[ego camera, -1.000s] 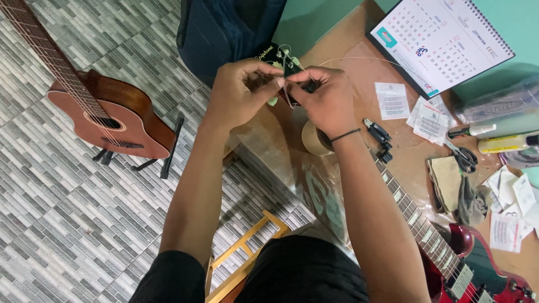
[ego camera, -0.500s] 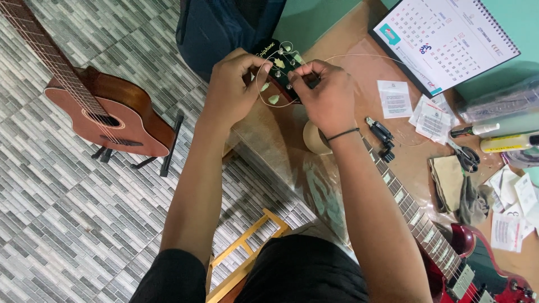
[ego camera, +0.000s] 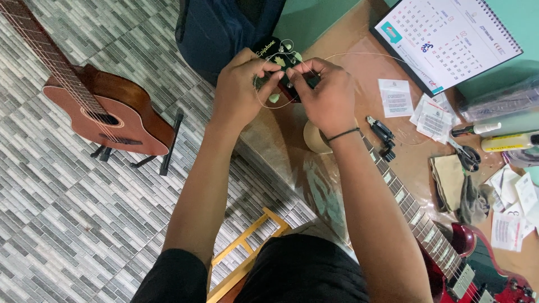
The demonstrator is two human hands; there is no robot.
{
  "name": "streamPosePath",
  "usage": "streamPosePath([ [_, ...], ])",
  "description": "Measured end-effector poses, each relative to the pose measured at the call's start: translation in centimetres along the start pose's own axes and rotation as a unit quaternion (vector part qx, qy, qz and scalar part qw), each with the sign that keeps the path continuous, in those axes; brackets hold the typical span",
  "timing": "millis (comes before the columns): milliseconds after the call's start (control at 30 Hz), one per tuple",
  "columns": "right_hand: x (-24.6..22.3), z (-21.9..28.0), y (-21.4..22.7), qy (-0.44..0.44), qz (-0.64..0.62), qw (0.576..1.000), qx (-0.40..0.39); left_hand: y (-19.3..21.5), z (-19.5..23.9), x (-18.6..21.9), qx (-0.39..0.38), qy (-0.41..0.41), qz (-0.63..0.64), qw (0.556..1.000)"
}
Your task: The person replaces a guitar string on a red electric guitar. They thread the string through the bridge, pull it taut, and wind it onto the tuning peg at the headstock. The process is repeated for another string.
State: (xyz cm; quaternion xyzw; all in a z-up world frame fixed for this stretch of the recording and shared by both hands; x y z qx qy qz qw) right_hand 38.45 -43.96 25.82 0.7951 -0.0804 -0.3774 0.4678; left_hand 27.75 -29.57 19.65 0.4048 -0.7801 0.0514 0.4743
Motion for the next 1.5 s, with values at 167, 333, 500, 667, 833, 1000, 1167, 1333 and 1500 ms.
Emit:
streamPosePath([
  [167, 0.3, -0.1, -0.3, -0.008, -0.013, 1.0, -0.001, 0.5, -0.3, 0.5, -0.022, -0.034, -0.006, 0.999],
  [333, 0.7, -0.4, -0.5, -0.019, -0.017, 1.0, -0.012, 0.8, -0.3, 0.4, -0.028, -0.019, 0.017, 0.999],
  [500, 1.0, -0.5, -0.6, -0.028, -0.006, 0.999, -0.019, 0.8, 0.3, 0.0, -0.03, 0.007, 0.007, 0.999],
  [667, 0.9, -0.6, -0.6, -0.032, -0.017, 0.999, -0.022, 0.7, 0.5, -0.3, -0.021, -0.011, -0.002, 1.0],
  [833, 0.9, -0.5, -0.4, -0.029, -0.007, 0.999, -0.025, 0.3, 1.5, 0.3, -0.002, -0.052, -0.025, 0.998],
  [1000, 0.9, -0.6, -0.4, -0.045, -0.009, 0.999, -0.027, 0.1, 2.2, 0.2, 0.019, -0.108, -0.088, 0.99],
  [1167, 0.9, -0.6, -0.4, -0.032, 0.012, 0.999, -0.02, -0.1, 2.4, 0.1, 0.022, -0.095, -0.122, 0.988],
  [1333, 0.8, -0.6, -0.5, -0.049, 0.021, 0.998, -0.027, 0.3, 2.6, 0.2, 0.017, -0.093, -0.162, 0.982],
  [1500, 0.9, -0.7, -0.2, -0.016, 0.018, 0.999, -0.032, 0.2, 2.8, -0.1, -0.003, -0.07, -0.196, 0.978],
])
Point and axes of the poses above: each hand's wrist, its own z-axis away from the middle knuckle, its own y-axis out of the back of the hand, x = y × z, the point moved 1 cm from there along -z, towards the middle knuckle, and after that the axes turned 4 degrees about z, right-handed, at the moved point
